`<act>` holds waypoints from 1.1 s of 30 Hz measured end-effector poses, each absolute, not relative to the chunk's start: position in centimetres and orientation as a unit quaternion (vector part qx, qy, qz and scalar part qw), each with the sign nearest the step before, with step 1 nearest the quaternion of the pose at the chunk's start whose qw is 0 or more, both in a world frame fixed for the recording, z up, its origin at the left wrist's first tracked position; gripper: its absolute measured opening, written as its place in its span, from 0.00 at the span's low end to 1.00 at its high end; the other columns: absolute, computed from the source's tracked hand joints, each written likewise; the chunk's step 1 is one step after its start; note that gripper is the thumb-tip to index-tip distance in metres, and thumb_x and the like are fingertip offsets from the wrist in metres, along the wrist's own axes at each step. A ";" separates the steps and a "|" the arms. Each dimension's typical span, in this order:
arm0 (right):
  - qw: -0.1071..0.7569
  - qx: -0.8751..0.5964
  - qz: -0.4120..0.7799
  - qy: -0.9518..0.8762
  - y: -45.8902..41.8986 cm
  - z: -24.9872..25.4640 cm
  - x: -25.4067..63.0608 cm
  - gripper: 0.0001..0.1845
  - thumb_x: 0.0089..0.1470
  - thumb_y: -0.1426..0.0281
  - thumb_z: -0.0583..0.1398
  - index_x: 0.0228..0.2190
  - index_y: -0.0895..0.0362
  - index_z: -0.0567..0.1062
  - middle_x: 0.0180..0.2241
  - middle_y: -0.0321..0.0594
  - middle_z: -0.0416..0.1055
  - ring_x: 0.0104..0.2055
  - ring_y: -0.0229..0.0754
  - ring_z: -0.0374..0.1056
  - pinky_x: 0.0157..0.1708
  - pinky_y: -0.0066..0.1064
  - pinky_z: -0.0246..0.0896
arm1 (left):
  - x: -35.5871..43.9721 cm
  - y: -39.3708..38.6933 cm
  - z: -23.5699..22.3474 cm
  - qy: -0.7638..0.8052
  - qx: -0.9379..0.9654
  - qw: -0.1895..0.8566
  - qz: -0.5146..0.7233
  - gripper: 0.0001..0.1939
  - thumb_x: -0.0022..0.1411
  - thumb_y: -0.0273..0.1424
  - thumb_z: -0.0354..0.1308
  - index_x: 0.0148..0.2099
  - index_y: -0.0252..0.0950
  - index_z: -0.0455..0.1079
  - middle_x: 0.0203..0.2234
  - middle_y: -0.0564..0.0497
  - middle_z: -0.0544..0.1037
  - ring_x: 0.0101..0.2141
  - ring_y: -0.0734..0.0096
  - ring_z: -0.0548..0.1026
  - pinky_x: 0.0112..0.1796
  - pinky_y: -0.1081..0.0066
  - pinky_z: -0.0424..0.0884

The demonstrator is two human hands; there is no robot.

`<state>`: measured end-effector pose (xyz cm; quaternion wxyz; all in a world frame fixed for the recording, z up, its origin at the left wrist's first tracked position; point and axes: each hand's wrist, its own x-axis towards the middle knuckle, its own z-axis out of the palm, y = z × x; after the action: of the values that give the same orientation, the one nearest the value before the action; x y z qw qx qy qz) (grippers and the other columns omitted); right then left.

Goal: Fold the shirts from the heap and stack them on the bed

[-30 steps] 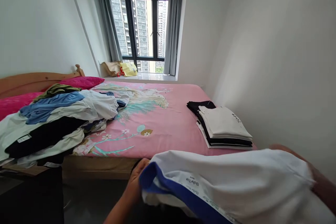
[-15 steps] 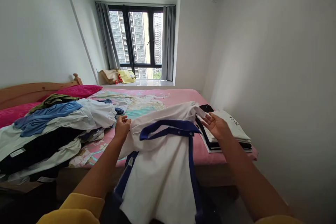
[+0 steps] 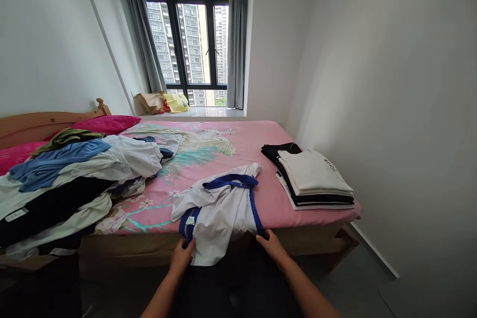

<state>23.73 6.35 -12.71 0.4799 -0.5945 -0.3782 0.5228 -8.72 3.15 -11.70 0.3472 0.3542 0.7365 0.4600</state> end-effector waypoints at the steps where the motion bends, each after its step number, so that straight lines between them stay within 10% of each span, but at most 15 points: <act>1: 0.482 -0.589 0.526 -0.379 6.5 -12.6 23.3 0.15 0.28 0.63 0.67 0.17 0.56 0.67 0.19 0.32 0.65 0.31 0.44 0.66 0.33 0.32 0.59 | -8.9 3.4 -11.6 0.734 0.359 0.349 0.459 0.16 0.36 0.44 0.62 0.25 0.42 0.62 0.26 0.45 0.73 0.43 0.39 0.71 0.45 0.51 0.64; 17: 0.547 -0.424 0.690 -0.212 3.1 -4.6 22.1 0.16 0.49 0.56 0.62 0.30 0.57 0.69 0.22 0.34 0.71 0.21 0.37 0.68 0.26 0.34 0.69 | 2.4 -1.5 -9.5 0.563 0.704 0.172 0.398 0.33 0.50 0.36 0.60 0.59 0.38 0.60 0.56 0.43 0.65 0.57 0.52 0.61 0.56 0.49 0.56; 28: 0.568 -0.434 0.677 -0.178 4.1 -4.3 24.2 0.17 0.46 0.57 0.64 0.27 0.57 0.67 0.18 0.30 0.67 0.18 0.33 0.63 0.22 0.29 0.66 | -0.5 1.3 -6.4 0.509 0.646 0.465 0.327 0.22 0.60 0.46 0.49 0.45 0.39 0.74 0.39 0.52 0.79 0.44 0.61 0.73 0.48 0.65 0.67; 33: 0.580 -0.451 0.657 -0.168 3.9 -5.3 24.1 0.18 0.45 0.55 0.63 0.27 0.56 0.66 0.18 0.28 0.64 0.17 0.31 0.60 0.18 0.25 0.60 | -0.5 1.8 -3.5 0.558 0.631 0.389 0.373 0.24 0.59 0.48 0.49 0.44 0.35 0.74 0.36 0.49 0.79 0.41 0.61 0.74 0.43 0.67 0.68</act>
<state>24.14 3.85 -5.29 0.5803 -0.4511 -0.1678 0.6570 -0.49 1.76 -3.47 0.3886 0.6314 0.5581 0.3728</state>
